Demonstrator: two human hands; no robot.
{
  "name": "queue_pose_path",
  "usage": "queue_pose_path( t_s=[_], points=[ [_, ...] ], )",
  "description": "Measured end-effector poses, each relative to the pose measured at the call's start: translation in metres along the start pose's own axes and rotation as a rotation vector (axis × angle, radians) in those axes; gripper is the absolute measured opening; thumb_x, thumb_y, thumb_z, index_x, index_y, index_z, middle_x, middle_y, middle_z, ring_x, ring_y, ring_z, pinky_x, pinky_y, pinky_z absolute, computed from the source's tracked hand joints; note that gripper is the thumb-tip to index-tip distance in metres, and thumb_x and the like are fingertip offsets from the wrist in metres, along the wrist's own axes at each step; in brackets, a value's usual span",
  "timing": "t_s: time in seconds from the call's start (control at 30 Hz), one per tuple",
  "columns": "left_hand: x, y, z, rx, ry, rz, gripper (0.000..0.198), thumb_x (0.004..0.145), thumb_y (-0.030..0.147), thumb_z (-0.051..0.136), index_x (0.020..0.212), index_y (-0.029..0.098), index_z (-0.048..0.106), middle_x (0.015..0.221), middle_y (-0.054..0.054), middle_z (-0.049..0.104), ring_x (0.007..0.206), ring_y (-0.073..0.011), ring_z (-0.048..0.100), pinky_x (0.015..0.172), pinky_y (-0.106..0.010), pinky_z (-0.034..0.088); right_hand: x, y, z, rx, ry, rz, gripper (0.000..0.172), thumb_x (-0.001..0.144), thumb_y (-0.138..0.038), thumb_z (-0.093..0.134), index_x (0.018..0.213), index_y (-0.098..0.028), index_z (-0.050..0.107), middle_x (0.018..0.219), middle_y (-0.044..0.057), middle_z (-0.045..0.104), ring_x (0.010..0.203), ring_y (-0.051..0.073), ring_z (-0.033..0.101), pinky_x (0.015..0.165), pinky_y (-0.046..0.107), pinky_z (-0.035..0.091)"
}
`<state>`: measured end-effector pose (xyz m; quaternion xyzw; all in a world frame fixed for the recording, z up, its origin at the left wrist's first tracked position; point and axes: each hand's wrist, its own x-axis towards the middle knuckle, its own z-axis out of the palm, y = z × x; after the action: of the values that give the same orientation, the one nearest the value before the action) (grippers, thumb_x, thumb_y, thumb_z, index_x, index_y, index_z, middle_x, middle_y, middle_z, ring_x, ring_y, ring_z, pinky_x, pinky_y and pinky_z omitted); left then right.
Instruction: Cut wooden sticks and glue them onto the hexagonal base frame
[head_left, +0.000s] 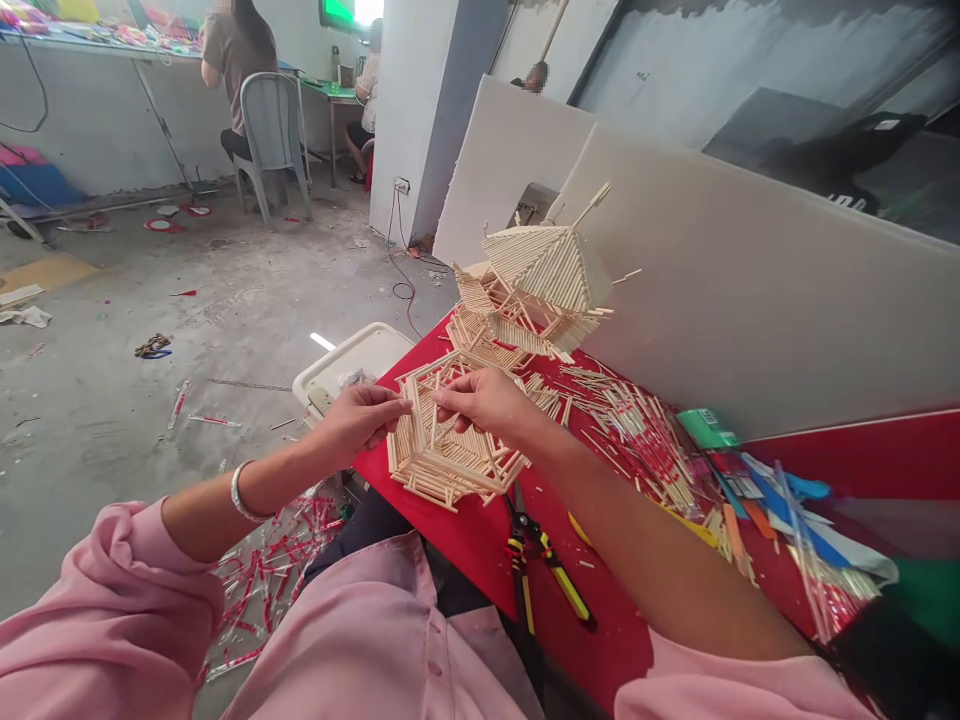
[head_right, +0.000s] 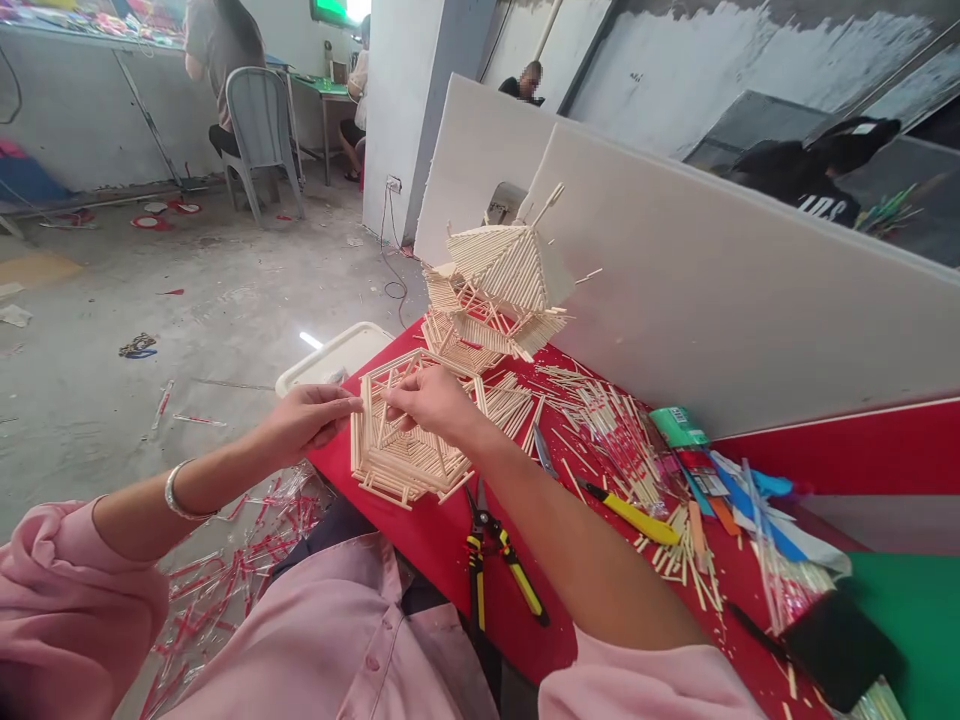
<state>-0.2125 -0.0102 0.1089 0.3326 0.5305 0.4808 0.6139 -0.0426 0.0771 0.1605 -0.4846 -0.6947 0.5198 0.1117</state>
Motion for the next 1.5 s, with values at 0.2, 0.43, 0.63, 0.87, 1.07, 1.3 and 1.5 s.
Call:
queue_pose_path(
  t_s=[0.2,0.43,0.63,0.87,1.07,1.3,1.5],
  points=[
    [0.001,-0.006,0.002,-0.01,-0.013,-0.057,0.035,0.072,0.047,0.075,0.069,0.016,0.059,0.046,0.007,0.047,0.033,-0.0013,0.03,0.032,-0.019,0.016,0.011,-0.003,0.0,-0.045,-0.133,-0.02,0.025,0.074,-0.029,0.073,0.054,-0.015,0.068,0.056,0.004,0.069,0.04,0.006,0.055,0.037,0.014,0.041],
    [0.005,-0.009,0.002,-0.054,-0.05,-0.08,0.045,0.068,0.048,0.078,0.058,0.018,0.046,0.044,0.007,0.046,0.031,-0.0011,0.03,0.031,-0.018,0.015,0.015,-0.002,0.005,-0.051,-0.165,-0.036,0.026,0.075,-0.022,0.069,0.05,-0.016,0.065,0.051,0.001,0.066,0.038,0.006,0.053,0.039,0.017,0.04],
    [0.003,-0.006,0.005,-0.051,-0.082,-0.118,0.043,0.068,0.049,0.078,0.058,0.017,0.05,0.045,0.006,0.047,0.031,-0.001,0.031,0.031,-0.018,0.016,0.015,0.0,0.006,-0.045,-0.157,-0.045,0.021,0.074,-0.02,0.066,0.053,-0.016,0.067,0.053,0.0,0.066,0.038,0.006,0.053,0.036,0.016,0.037],
    [-0.001,-0.005,0.003,0.016,-0.011,-0.017,0.039,0.07,0.049,0.076,0.062,0.017,0.056,0.044,0.007,0.044,0.034,-0.0021,0.03,0.034,-0.019,0.018,0.014,0.004,0.002,-0.026,-0.072,-0.094,0.019,0.072,-0.021,0.066,0.054,-0.016,0.064,0.055,0.0,0.066,0.039,0.006,0.052,0.038,0.018,0.038],
    [-0.016,0.023,0.013,0.22,0.078,0.422,0.026,0.073,0.039,0.076,0.07,0.016,0.065,0.05,0.006,0.047,0.045,-0.0041,0.037,0.041,-0.018,0.028,-0.034,-0.004,-0.017,0.176,0.026,-0.253,0.017,0.075,-0.032,0.07,0.077,-0.017,0.063,0.07,0.0,0.069,0.045,0.006,0.055,0.037,0.017,0.036],
    [-0.029,0.046,0.068,0.339,-0.318,0.367,0.016,0.069,0.022,0.075,0.08,0.017,0.064,0.058,0.003,0.06,0.048,-0.0087,0.055,0.042,-0.018,0.041,-0.103,0.021,-0.002,0.264,0.342,-0.413,0.013,0.079,-0.032,0.07,0.079,-0.018,0.069,0.068,-0.002,0.064,0.056,0.008,0.055,0.051,0.02,0.043],
    [-0.053,-0.007,0.119,0.275,-0.39,0.281,0.02,0.074,0.02,0.069,0.093,0.017,0.063,0.067,0.001,0.065,0.054,-0.0094,0.058,0.05,-0.019,0.048,-0.157,0.085,0.017,0.335,0.549,-0.363,0.015,0.084,-0.035,0.068,0.084,-0.02,0.071,0.081,0.001,0.07,0.072,0.013,0.063,0.061,0.022,0.048]
  ],
)
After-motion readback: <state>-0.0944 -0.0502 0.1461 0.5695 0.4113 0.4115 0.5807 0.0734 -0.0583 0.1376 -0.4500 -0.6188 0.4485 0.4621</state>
